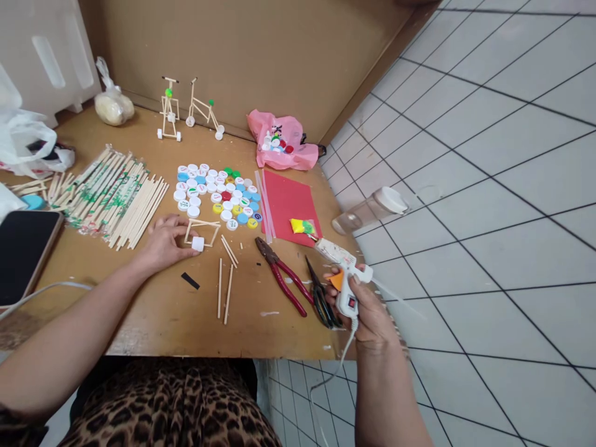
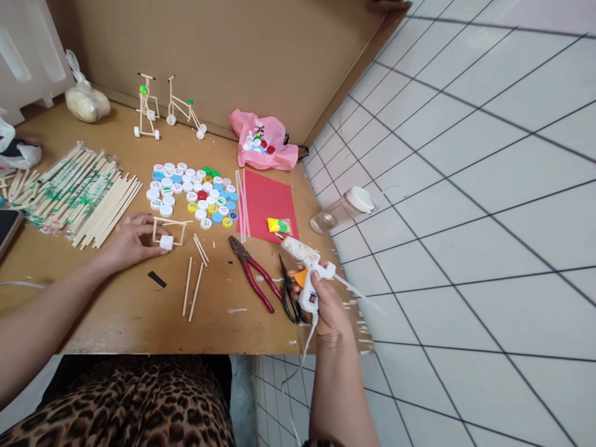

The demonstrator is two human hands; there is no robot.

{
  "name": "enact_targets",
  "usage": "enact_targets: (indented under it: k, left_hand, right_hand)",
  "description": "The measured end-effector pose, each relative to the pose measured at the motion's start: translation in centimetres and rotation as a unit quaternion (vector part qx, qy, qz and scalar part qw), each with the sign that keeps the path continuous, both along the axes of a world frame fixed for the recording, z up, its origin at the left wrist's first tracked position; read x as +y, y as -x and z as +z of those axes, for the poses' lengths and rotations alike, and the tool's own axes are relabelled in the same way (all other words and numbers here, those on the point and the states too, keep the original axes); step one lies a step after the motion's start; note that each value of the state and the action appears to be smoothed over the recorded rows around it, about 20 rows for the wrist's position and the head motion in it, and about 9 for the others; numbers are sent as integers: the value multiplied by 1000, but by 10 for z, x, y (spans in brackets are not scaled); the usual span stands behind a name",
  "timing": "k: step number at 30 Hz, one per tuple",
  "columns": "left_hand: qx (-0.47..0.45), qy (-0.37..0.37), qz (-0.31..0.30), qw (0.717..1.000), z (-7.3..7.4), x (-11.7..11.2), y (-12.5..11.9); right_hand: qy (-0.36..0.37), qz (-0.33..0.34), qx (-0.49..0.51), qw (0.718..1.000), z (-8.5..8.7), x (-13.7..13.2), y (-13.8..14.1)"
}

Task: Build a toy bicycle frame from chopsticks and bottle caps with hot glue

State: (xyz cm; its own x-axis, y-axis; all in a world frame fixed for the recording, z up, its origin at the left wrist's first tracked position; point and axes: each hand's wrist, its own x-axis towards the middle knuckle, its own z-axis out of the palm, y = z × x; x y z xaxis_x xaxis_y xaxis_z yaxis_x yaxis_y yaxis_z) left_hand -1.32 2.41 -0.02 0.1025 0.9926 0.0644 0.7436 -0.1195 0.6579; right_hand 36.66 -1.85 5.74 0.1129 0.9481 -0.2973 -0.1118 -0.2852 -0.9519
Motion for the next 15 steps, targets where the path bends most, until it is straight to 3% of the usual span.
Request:
enact_targets:
  k: [4,9,12,15]
  left_hand:
    - [1,-7,1,1000,1,-1,1]
    - [7,-8,4,1000,2,-2,2]
    - [7,-9,6,1000,2,-2,2]
    - [5,-9,8,1000,1,-2,2]
  right_hand:
    - [-10,65,4,998,4,0,30]
    - [32,128,17,991,2,6,67]
    - [40,130,18,990,-1,10,76]
    - [45,88,13,995,-4,14,64]
